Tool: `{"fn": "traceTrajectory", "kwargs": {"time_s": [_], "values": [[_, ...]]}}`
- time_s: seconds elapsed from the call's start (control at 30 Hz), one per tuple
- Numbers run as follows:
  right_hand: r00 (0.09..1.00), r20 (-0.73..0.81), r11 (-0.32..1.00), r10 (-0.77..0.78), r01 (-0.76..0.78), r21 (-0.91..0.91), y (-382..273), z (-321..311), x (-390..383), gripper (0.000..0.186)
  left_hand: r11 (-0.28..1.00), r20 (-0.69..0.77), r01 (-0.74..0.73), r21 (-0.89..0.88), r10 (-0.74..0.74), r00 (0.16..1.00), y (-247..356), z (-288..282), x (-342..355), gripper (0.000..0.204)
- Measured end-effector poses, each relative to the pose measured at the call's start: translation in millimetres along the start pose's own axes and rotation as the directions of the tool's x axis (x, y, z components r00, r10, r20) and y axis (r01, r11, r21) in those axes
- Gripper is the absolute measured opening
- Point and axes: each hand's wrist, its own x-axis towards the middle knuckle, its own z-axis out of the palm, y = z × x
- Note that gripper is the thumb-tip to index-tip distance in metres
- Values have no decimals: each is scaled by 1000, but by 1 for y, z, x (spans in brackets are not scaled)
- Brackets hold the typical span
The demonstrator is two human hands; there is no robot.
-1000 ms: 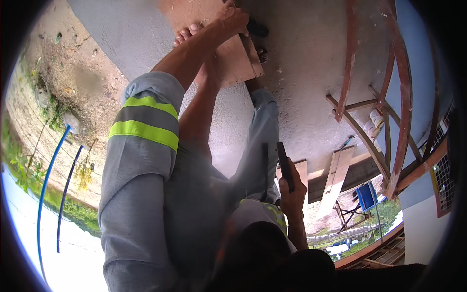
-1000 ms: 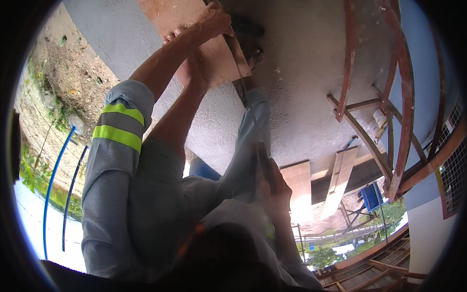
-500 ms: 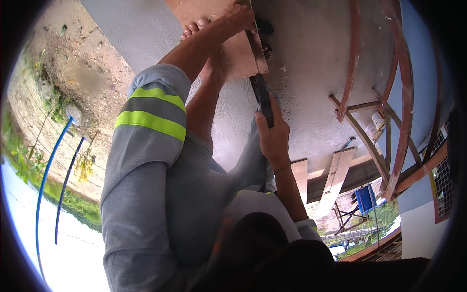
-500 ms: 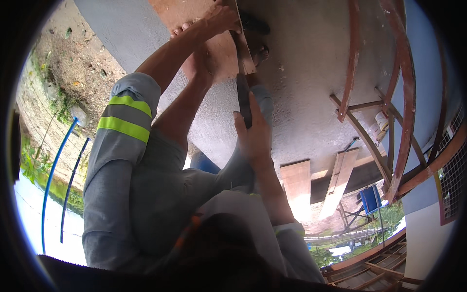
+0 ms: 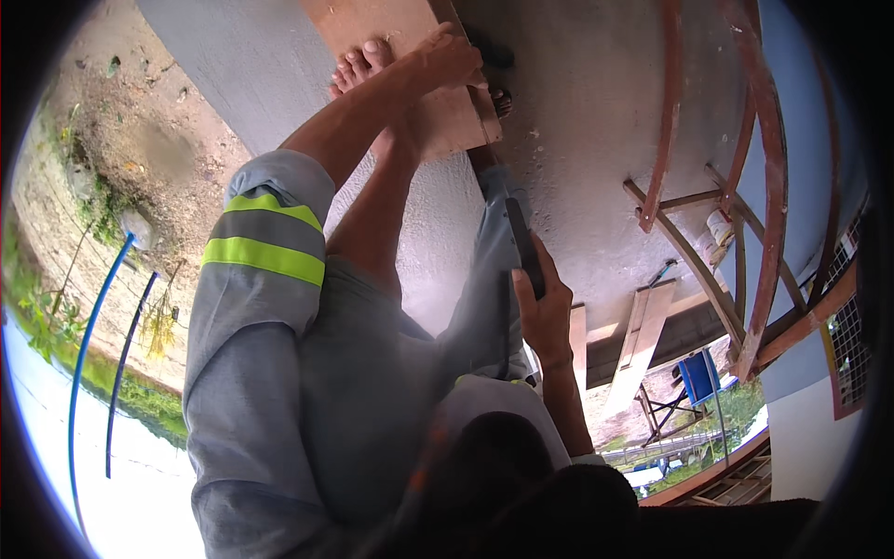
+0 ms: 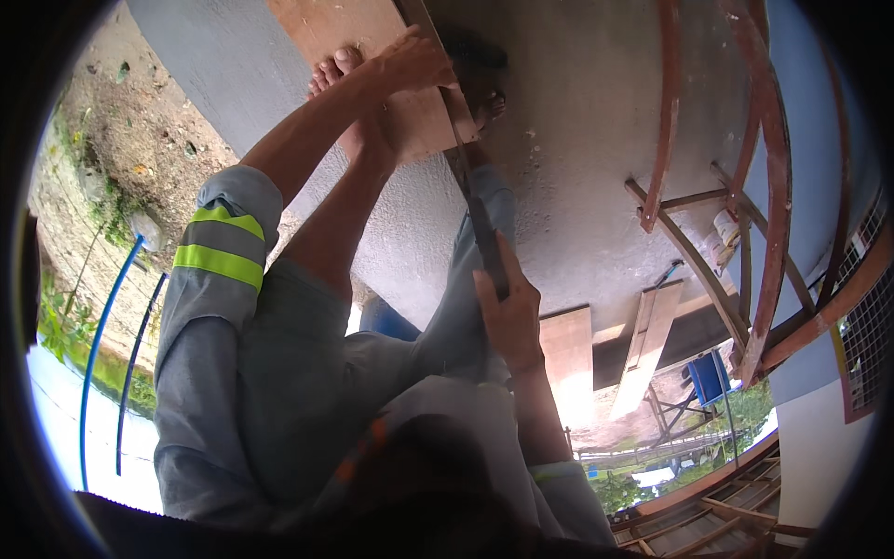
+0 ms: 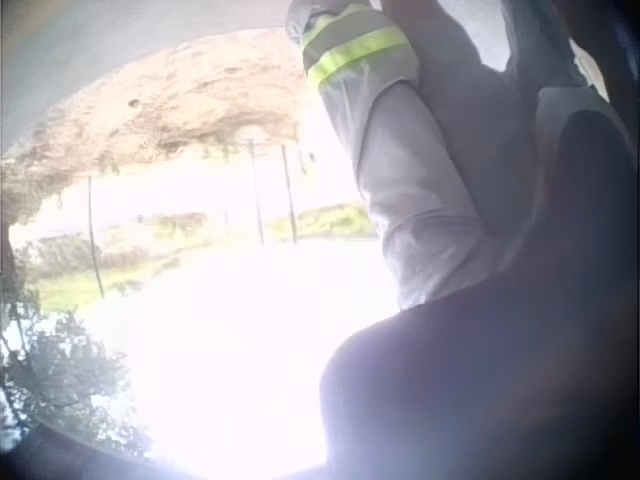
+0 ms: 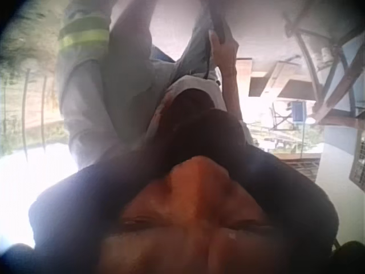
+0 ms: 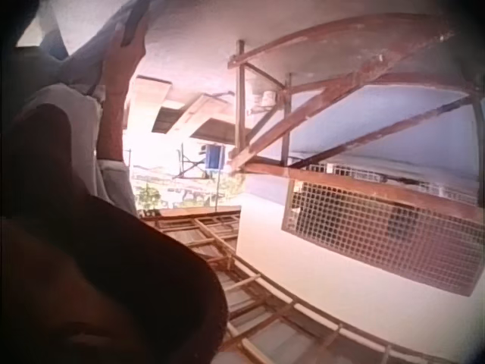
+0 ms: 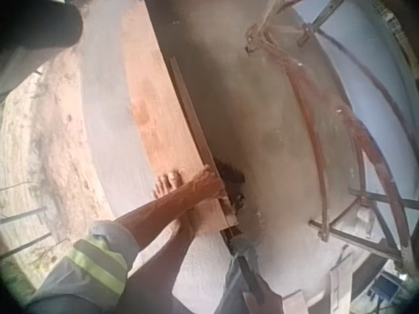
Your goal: The person saws a wooden board with a hand saw, holding the board steady with one hand and a foot on a concrete ledge.
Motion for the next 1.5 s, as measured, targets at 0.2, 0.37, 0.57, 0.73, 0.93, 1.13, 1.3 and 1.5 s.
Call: {"fn": "traceTrajectory", "kwargs": {"time_s": [0.2, 0.37, 0.57, 0.73, 0.93, 1.13, 1.3, 1.5], "values": [[999, 10, 997, -44, 45, -62, 26, -32, -92, 58, 987, 58, 121, 106, -128, 990, 7, -4, -3, 50], [989, -79, 992, -127, 124, -39, 22, 26, 77, 51, 985, 28, 133, 112, -137, 990, 16, -4, 15, 49], [999, -23, 999, -48, 48, 12, 25, 6, -7, 54, 996, 57, 90, 17, -90, 994, -5, -4, -9, 39], [1000, -13, 1000, 18, -18, -10, 51, -20, -74, 59, 985, -19, -140, 97, 143, 990, -18, -8, -18, 43], [985, -50, 985, -168, 166, -42, 8, 36, 119, 57, 981, -198, -192, 33, 195, 961, -22, -4, -17, 48], [974, -21, 971, -226, 227, 81, 3, 34, 57, 58, 984, -189, -174, -24, 166, 968, -27, -26, -31, 49], [957, -125, 966, -260, 258, -30, -5, 35, 97, 56, 994, -220, -106, 18, 107, 970, -20, -24, -23, 66], [974, -96, 979, -203, 199, -46, 1, 33, 68, 56, 975, -199, -221, 1, 217, 956, -34, -3, -17, 39]]}}
